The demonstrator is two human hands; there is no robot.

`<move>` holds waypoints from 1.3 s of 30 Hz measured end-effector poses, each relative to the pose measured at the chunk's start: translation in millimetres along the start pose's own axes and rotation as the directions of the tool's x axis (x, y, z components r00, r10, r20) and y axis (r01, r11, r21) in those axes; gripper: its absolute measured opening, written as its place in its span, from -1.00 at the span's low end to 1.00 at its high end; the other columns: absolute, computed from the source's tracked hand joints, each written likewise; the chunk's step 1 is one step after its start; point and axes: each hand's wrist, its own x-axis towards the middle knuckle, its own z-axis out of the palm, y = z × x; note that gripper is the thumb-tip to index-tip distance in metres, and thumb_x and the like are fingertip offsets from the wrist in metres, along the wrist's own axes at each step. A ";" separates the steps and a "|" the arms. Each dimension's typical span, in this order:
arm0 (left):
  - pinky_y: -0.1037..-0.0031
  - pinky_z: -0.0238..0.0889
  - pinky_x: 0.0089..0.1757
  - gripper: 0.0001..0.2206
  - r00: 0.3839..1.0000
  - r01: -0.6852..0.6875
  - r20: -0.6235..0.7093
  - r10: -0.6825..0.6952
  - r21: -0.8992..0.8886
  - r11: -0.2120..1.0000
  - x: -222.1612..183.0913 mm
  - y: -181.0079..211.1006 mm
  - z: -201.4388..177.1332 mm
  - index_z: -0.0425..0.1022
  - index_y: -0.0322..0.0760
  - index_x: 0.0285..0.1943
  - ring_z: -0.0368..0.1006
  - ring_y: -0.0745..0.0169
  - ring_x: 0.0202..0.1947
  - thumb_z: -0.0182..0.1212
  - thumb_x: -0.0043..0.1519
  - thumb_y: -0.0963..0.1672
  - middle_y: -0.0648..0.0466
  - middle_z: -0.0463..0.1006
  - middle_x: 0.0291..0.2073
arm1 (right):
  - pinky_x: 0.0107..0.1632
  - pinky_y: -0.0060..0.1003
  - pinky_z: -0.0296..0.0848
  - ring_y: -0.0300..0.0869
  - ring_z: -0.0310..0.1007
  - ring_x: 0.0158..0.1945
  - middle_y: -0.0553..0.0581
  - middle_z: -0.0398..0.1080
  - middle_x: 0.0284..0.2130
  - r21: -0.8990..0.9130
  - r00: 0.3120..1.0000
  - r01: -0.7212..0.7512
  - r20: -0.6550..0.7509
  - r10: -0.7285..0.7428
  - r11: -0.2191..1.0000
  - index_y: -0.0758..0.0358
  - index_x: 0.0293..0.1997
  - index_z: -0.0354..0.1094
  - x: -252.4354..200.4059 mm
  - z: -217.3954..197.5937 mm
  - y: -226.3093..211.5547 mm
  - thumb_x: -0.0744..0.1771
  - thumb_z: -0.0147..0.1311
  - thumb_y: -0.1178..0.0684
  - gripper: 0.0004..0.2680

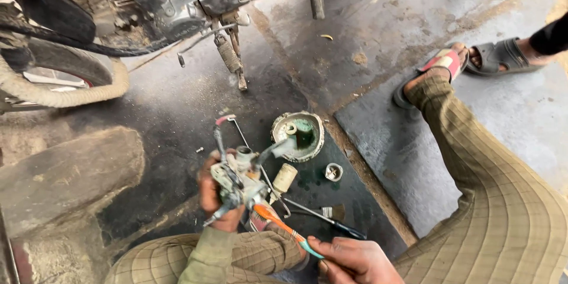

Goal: Dismantling, cleaning, and reassembling a motorcycle carburetor.

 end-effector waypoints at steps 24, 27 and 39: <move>0.35 0.36 -0.21 -0.68 0.977 0.114 0.132 -0.167 0.340 0.933 -10.1 -14.2 9.0 0.51 -0.57 -0.10 0.46 0.06 -0.27 0.01 0.27 -0.10 -0.18 0.56 -0.19 | -0.46 -0.18 0.49 -0.11 0.48 -0.57 0.12 0.37 -0.59 -0.697 0.985 0.121 -0.002 -0.170 0.707 0.30 0.13 0.51 25.7 -9.6 -39.7 0.24 0.24 0.20 -0.67; 0.29 0.41 -0.01 -0.65 0.970 -0.092 0.242 -0.005 0.387 0.918 -8.1 -26.3 -12.4 0.52 -0.50 -0.06 0.53 0.00 -0.07 0.02 0.29 -0.05 -0.16 0.56 -0.10 | -0.25 -0.27 0.55 -0.10 0.66 -0.28 0.20 0.56 -0.35 -0.237 0.983 0.173 -0.016 -0.182 0.956 0.48 0.17 0.40 8.0 -14.6 -18.8 0.29 0.19 0.23 -0.69; 0.14 0.44 0.05 -0.70 0.996 0.028 0.081 -0.031 0.037 0.999 -1.6 -9.9 -15.5 0.44 -0.43 0.03 0.53 0.00 -0.04 0.00 0.37 -0.05 -0.15 0.55 -0.05 | -0.62 -0.36 0.35 -0.34 0.33 -0.74 -0.04 0.21 -0.78 -0.571 0.950 -0.049 -0.280 -0.138 0.820 0.12 -0.07 0.61 -15.9 -17.9 -19.7 0.15 0.31 0.26 -0.70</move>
